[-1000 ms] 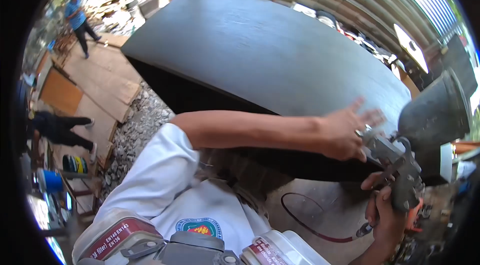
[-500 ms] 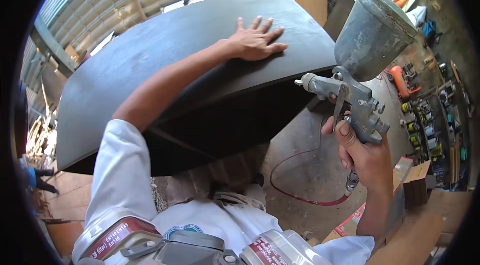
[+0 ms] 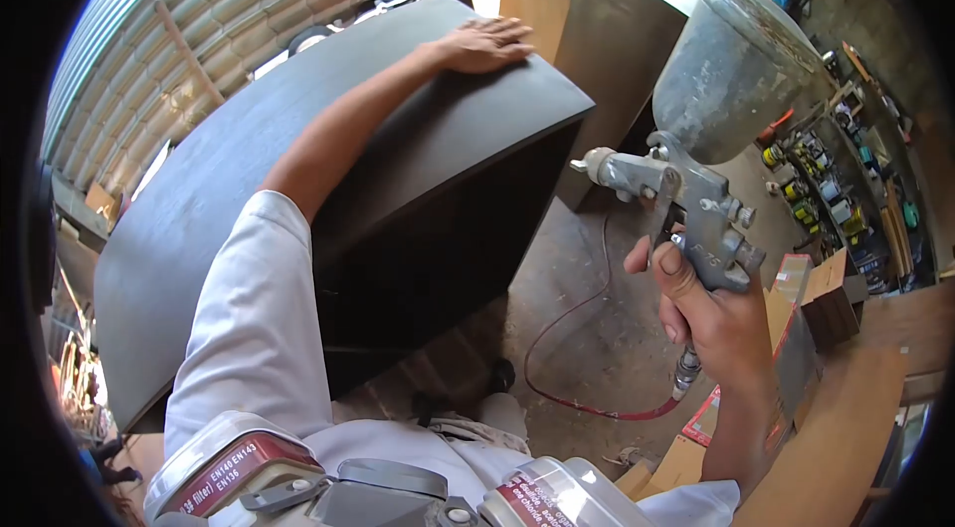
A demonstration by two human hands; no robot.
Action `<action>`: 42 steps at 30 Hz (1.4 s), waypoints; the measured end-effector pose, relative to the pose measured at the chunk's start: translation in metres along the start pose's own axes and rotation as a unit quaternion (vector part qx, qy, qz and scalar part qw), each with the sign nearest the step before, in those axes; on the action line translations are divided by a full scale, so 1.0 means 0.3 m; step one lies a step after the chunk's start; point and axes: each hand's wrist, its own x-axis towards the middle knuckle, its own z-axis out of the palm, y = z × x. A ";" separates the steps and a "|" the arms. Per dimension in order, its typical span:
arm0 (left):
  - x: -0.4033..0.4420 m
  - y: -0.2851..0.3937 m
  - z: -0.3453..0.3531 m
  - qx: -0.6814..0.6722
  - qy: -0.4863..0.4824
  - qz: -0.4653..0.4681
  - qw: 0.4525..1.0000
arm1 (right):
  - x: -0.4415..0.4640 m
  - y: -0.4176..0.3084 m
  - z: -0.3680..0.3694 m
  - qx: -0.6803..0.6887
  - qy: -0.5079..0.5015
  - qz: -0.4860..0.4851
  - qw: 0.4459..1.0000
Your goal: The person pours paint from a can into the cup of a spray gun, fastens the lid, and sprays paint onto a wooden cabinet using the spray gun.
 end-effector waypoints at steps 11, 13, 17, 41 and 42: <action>-0.740 -0.698 -0.047 0.031 -0.051 -0.292 0.954 | -0.037 -0.145 0.390 -0.016 -0.046 -0.058 0.997; -0.949 -0.869 -0.002 0.029 -0.045 -0.277 0.959 | -0.041 -0.158 0.430 -0.023 -0.098 -0.061 0.993; -1.489 -0.594 -0.266 -0.003 -0.053 -0.457 0.888 | -0.084 -0.187 0.553 0.000 -0.182 -0.088 0.979; -2.876 0.502 -0.559 0.047 -0.015 -0.594 0.803 | -0.376 -0.421 1.246 0.001 -0.540 -0.195 0.819; -2.922 0.484 -0.572 0.031 -0.018 -0.607 0.794 | -0.375 -0.419 1.244 0.000 -0.535 -0.192 0.823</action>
